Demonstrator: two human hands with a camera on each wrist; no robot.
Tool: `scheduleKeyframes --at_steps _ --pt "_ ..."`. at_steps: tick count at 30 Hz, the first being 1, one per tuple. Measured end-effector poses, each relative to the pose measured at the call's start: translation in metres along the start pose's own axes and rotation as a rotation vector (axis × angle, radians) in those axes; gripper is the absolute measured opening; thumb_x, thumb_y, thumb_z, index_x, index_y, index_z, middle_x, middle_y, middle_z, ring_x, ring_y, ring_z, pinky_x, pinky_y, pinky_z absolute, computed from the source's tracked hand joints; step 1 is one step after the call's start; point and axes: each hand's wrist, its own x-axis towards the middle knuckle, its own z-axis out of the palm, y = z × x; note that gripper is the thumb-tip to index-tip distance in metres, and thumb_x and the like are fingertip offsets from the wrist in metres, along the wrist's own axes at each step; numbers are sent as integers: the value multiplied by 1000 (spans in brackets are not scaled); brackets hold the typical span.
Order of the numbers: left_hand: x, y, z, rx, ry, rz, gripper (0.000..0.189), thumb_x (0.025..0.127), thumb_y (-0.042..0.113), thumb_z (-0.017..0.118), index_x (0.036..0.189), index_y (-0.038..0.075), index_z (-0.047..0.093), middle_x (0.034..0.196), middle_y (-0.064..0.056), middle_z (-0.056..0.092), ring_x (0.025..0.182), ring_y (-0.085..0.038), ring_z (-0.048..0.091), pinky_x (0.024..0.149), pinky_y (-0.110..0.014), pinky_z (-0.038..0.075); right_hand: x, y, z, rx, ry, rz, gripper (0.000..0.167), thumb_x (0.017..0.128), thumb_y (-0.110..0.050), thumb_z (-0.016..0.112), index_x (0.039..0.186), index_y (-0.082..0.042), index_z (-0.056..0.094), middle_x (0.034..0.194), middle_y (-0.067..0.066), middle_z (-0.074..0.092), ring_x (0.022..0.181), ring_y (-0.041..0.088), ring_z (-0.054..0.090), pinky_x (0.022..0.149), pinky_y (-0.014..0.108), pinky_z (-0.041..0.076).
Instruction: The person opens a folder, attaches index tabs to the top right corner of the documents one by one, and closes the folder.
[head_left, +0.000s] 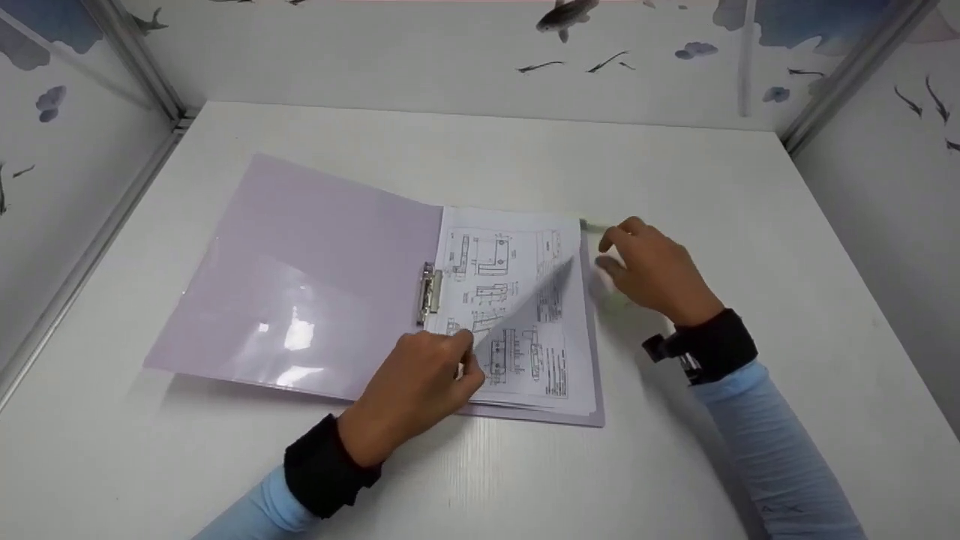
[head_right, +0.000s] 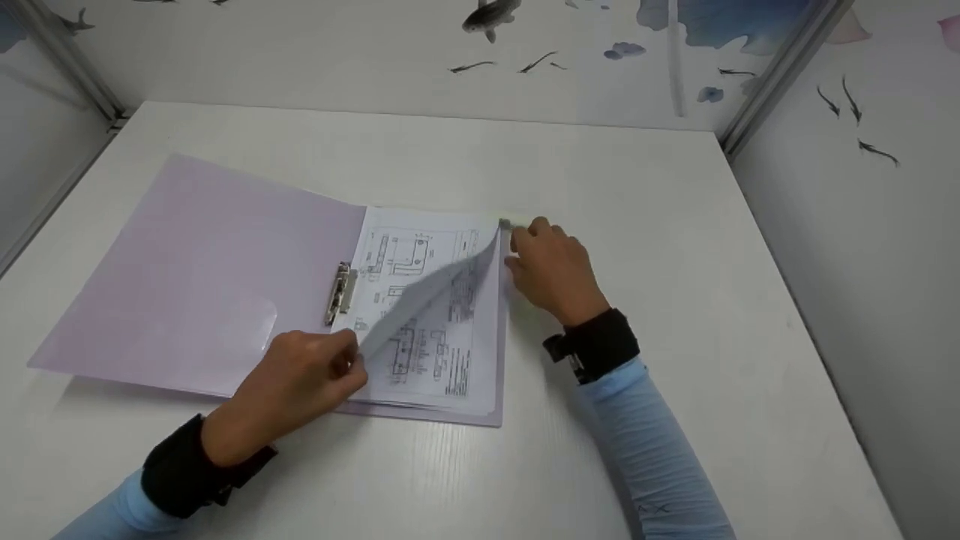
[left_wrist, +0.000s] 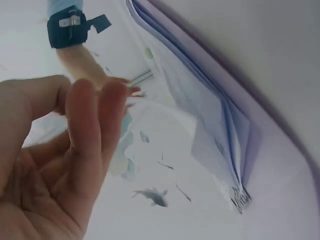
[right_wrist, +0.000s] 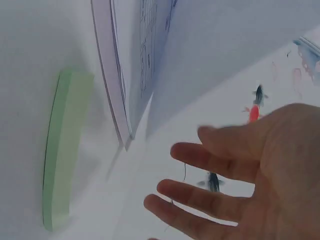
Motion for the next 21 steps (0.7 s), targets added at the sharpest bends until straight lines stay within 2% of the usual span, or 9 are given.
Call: scheduleKeyframes --at_steps 2,4,5,7,10,13,17,21 --pt "-4 -3 -5 -54 47 -69 13 80 -3 67 73 6 61 59 0 61 50 -3 35 46 -15 26 2 -4 6 65 -134 5 49 96 -32 74 135 -6 63 149 22 53 132 41 54 103 59 50" --pt "-9 -6 -10 -57 89 -136 12 79 -2 68 72 5 62 59 -2 63 48 -3 39 45 -15 30 4 -8 14 109 -263 13 72 89 -46 79 148 -13 55 162 18 40 149 42 38 116 63 38" --pt "-12 -8 -12 -41 109 -168 13 79 -2 68 70 5 62 59 -2 64 47 -4 41 44 -16 32 4 -10 18 114 -307 17 80 85 -51 81 152 -18 51 167 17 34 154 42 31 119 63 33" --pt "-20 -12 -16 19 147 -233 13 79 2 70 67 4 65 59 -4 66 46 -6 45 44 -18 35 5 -13 24 103 -360 23 91 78 -56 85 155 -24 47 170 14 29 156 42 27 121 63 30" --pt "-34 -18 -22 116 192 -328 16 78 7 71 63 3 68 57 -6 67 43 -11 47 42 -22 35 5 -16 29 77 -375 28 92 74 -54 88 153 -26 49 170 14 28 156 44 27 121 63 30" --pt "-44 -27 -29 199 196 -415 19 77 10 71 60 4 67 51 -6 60 42 -14 42 40 -25 29 4 -16 31 65 -366 27 92 74 -50 90 153 -24 50 170 15 29 155 46 29 120 63 32" --pt "-53 -38 -35 299 147 -502 30 78 9 66 51 8 52 46 -1 38 47 -16 29 41 -29 21 6 -17 30 68 -363 36 91 74 -48 90 152 -22 50 170 14 30 154 46 29 121 63 32" --pt "-57 -43 -39 338 81 -522 36 75 3 59 49 14 36 51 3 26 53 -15 23 43 -30 18 9 -20 31 70 -366 53 91 74 -46 91 152 -22 51 169 15 30 156 44 27 124 64 24"
